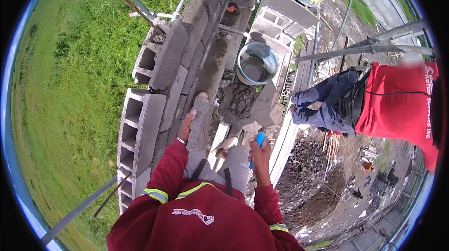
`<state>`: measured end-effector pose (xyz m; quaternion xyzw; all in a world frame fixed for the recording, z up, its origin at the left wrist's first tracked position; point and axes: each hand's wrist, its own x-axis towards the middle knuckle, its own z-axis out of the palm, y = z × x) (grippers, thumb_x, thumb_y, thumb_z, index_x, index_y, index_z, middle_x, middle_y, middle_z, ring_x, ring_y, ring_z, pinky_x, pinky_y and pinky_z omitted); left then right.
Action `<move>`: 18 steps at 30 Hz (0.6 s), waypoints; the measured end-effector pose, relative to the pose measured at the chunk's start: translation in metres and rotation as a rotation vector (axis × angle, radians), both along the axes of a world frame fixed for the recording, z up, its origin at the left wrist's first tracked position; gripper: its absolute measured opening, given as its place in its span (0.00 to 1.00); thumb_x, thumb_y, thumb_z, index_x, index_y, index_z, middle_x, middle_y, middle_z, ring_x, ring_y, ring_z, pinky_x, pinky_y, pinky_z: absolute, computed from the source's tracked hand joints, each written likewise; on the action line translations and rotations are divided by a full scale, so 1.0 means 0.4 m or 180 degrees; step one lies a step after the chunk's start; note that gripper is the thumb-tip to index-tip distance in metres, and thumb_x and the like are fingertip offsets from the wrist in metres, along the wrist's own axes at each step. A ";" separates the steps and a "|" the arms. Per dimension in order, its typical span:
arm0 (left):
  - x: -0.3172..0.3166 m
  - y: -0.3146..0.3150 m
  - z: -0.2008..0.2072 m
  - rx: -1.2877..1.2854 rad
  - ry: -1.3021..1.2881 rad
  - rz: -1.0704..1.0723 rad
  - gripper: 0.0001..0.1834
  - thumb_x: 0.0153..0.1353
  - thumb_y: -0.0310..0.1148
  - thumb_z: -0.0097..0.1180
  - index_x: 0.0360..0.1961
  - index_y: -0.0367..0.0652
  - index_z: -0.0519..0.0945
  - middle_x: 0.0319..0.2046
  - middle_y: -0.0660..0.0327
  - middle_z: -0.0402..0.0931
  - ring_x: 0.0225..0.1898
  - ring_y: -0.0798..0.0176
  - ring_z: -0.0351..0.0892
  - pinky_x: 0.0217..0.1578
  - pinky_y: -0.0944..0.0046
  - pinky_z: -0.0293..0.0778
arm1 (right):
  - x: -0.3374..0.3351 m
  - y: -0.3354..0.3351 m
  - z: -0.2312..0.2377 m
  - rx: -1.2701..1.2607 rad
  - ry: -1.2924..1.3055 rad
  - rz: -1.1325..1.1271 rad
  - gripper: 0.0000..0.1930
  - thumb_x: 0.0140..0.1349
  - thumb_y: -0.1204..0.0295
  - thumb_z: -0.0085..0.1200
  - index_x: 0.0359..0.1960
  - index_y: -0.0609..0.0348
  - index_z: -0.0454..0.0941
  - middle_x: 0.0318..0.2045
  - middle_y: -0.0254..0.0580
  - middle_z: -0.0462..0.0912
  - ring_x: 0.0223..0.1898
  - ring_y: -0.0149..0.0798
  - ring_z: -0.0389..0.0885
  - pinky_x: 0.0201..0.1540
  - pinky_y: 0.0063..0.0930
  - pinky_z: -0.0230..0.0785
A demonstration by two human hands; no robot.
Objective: The person scoops mortar from a pile with a trowel and applies it to the top of a cinder block wall. They then pick up a cinder block, place it on the mortar bed, and tap it into position. The person repeats this process, adding mortar and placing additional blocks to extend the wall.
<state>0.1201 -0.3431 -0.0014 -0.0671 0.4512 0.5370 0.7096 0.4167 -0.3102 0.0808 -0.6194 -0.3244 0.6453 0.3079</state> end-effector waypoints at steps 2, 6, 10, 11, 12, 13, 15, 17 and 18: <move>-0.014 0.111 -0.001 0.0705 0.0475 -0.0061 0.44 0.59 0.50 0.62 0.73 0.41 0.62 0.61 0.56 0.73 0.58 0.59 0.76 0.58 0.57 0.73 | -0.054 0.035 0.044 0.0474 -0.0731 0.0102 0.14 0.72 0.60 0.57 0.42 0.59 0.73 0.22 0.31 0.70 0.21 0.27 0.70 0.24 0.27 0.65; -0.048 0.383 0.086 0.1772 0.1301 -0.0236 0.53 0.54 0.48 0.64 0.78 0.44 0.53 0.68 0.54 0.63 0.66 0.57 0.66 0.65 0.57 0.63 | -0.170 0.077 0.130 0.1948 -0.1456 0.0241 0.18 0.74 0.58 0.55 0.48 0.64 0.74 0.25 0.42 0.77 0.26 0.40 0.77 0.31 0.39 0.68; -0.085 0.517 0.192 0.2075 0.1566 -0.0536 0.58 0.52 0.48 0.66 0.79 0.45 0.49 0.70 0.49 0.57 0.68 0.55 0.62 0.67 0.57 0.60 | -0.296 0.131 0.197 0.2348 -0.2243 0.0319 0.15 0.71 0.64 0.55 0.44 0.68 0.75 0.30 0.63 0.82 0.31 0.66 0.81 0.35 0.53 0.72; -0.100 0.553 0.209 0.2266 0.1746 -0.0572 0.59 0.51 0.48 0.67 0.80 0.45 0.48 0.71 0.48 0.56 0.68 0.55 0.61 0.67 0.57 0.60 | -0.318 0.161 0.212 0.2183 -0.2435 0.0463 0.16 0.71 0.63 0.55 0.43 0.68 0.75 0.31 0.65 0.82 0.32 0.67 0.81 0.36 0.55 0.71; -0.114 0.584 0.223 0.2260 0.1726 -0.0665 0.61 0.49 0.48 0.68 0.80 0.45 0.47 0.70 0.47 0.57 0.68 0.53 0.61 0.67 0.56 0.60 | -0.341 0.191 0.229 0.2020 -0.2629 0.0571 0.17 0.71 0.62 0.54 0.43 0.69 0.75 0.32 0.66 0.82 0.32 0.68 0.81 0.37 0.56 0.71; -0.124 0.604 0.232 0.2287 0.1713 -0.0678 0.61 0.49 0.48 0.69 0.80 0.45 0.47 0.70 0.47 0.57 0.68 0.53 0.61 0.67 0.56 0.60 | -0.360 0.211 0.248 0.1838 -0.2821 0.0684 0.17 0.71 0.62 0.54 0.42 0.69 0.75 0.33 0.68 0.82 0.33 0.70 0.81 0.38 0.58 0.71; -0.140 0.650 0.247 0.2204 0.1712 -0.0721 0.62 0.48 0.48 0.70 0.80 0.45 0.47 0.70 0.47 0.57 0.68 0.52 0.61 0.67 0.55 0.60 | -0.375 0.216 0.300 0.2091 -0.3113 0.0367 0.19 0.71 0.60 0.55 0.47 0.70 0.75 0.30 0.66 0.82 0.32 0.70 0.81 0.37 0.57 0.71; -0.148 0.666 0.254 0.2342 0.1567 -0.0542 0.62 0.47 0.47 0.70 0.80 0.45 0.47 0.70 0.47 0.56 0.68 0.52 0.61 0.67 0.55 0.61 | -0.378 0.214 0.334 0.2649 -0.2535 -0.0163 0.18 0.70 0.65 0.58 0.50 0.70 0.74 0.27 0.62 0.81 0.28 0.67 0.80 0.32 0.50 0.71; -0.148 0.661 0.254 0.2357 0.1495 -0.0468 0.63 0.47 0.47 0.70 0.80 0.45 0.47 0.70 0.47 0.55 0.69 0.51 0.60 0.67 0.55 0.61 | -0.375 0.202 0.343 0.2673 -0.2312 -0.0448 0.17 0.68 0.70 0.59 0.52 0.70 0.73 0.24 0.58 0.80 0.25 0.63 0.78 0.29 0.45 0.70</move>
